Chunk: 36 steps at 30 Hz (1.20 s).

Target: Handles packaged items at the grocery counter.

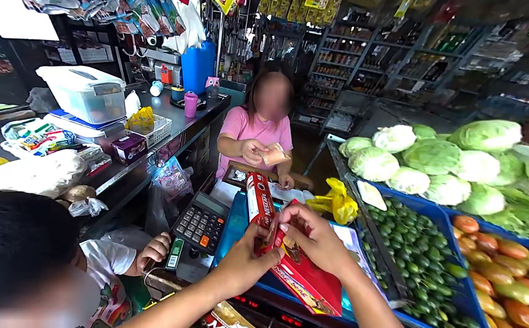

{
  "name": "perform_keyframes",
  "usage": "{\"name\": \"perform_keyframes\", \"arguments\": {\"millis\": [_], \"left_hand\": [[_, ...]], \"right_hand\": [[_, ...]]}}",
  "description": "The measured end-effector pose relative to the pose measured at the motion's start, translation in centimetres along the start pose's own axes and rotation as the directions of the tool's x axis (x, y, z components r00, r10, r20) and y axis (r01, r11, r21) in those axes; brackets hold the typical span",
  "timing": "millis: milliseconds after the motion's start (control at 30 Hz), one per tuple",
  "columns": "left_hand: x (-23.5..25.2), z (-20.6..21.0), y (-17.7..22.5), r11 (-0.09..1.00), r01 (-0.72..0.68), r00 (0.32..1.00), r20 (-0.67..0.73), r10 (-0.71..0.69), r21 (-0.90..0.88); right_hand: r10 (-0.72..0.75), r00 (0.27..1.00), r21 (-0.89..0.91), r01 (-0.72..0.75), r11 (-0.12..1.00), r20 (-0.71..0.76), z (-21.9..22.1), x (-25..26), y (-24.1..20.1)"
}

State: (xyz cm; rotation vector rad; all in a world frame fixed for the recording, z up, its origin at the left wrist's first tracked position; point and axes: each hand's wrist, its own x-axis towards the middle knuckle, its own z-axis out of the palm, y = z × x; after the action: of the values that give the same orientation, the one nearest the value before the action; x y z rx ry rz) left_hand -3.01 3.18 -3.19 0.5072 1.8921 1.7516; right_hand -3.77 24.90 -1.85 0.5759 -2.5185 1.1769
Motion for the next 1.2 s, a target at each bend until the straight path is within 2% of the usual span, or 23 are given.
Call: {"name": "perform_keyframes", "arguments": {"millis": [100,233,367,600,867,1000,1100,1200], "left_hand": [[0.0,-0.2,0.3,1.0,0.012,1.0,0.012,-0.012,0.021],[0.2,-0.4,0.8,0.997,0.044,0.999,0.021,-0.045,0.057],[0.3,-1.0,1.9,0.992,0.093,0.995,0.026,-0.096,0.083],[1.5,-1.3,3.4,0.975,0.205,0.979,-0.006,-0.205,0.084],[1.7,-1.9,5.0,0.959,0.222,0.973,0.018,-0.229,0.177],[1.4,-2.4,5.7,0.946,0.246,0.963,0.053,-0.263,0.21],[1.4,-2.5,5.9,0.937,0.263,0.958,0.053,-0.282,0.23],[1.5,-2.4,6.4,0.898,0.263,0.952,0.058,-0.301,0.353]], "right_hand": [[-0.044,0.999,-0.042,0.045,0.998,0.022,-0.5,0.0,0.5],[-0.189,0.977,-0.222,0.208,0.953,0.102,-0.9,0.2,1.4],[-0.248,0.963,-0.352,0.269,0.897,0.104,-0.1,0.2,1.4],[-0.355,0.933,-0.369,0.313,0.875,-0.05,1.7,0.3,2.2],[-0.394,0.91,-0.339,0.334,0.88,-0.128,1.4,0.3,2.1],[-0.379,0.895,-0.168,0.347,0.923,-0.234,1.0,0.2,2.3],[-0.296,0.882,0.162,0.374,0.913,-0.367,0.3,0.5,2.9],[-0.153,0.905,0.489,0.35,0.799,-0.397,0.1,0.7,3.6]]}}
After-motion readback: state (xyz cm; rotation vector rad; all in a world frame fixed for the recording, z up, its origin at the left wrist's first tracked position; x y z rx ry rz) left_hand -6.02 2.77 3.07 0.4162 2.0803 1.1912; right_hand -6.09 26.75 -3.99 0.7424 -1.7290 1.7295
